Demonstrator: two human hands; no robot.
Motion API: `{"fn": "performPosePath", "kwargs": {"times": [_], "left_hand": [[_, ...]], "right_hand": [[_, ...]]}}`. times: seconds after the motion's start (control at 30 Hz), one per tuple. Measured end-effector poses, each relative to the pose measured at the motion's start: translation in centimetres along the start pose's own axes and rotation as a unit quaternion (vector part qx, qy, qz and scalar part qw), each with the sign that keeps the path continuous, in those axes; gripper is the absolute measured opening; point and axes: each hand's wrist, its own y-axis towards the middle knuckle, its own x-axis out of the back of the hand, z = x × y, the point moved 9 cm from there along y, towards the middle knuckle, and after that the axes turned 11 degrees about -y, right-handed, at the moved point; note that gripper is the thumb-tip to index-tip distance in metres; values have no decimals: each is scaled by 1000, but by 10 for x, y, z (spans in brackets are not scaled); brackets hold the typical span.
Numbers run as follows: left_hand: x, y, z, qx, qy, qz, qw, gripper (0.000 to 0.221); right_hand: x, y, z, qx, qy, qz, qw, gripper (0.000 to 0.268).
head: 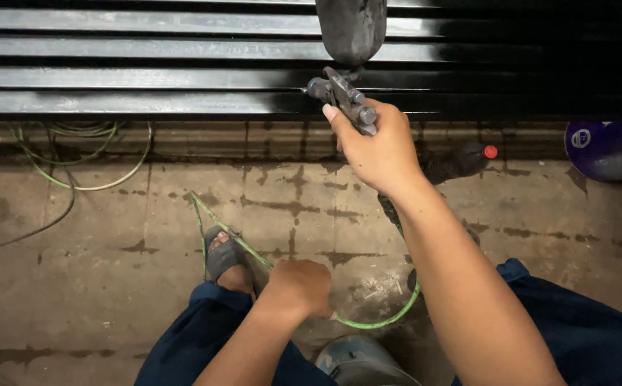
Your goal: Spray painting a set of parallel metal beams with black paint using a pneumatic spray gun.
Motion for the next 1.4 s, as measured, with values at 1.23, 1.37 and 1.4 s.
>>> {"fn": "performPosePath", "kwargs": {"times": [1.23,1.37,1.4], "left_hand": [[-3,3,-2,-6,-6,11,1000,46],[-1,2,-3,-8,3,19,1000,44],[0,2,-3,-10,7,23,1000,45]], "right_hand": [[32,4,-46,-2,30,-84,996,47],[38,2,-58,-60,15,-72,996,47],[41,1,-62,-61,17,-81,995,48]]}}
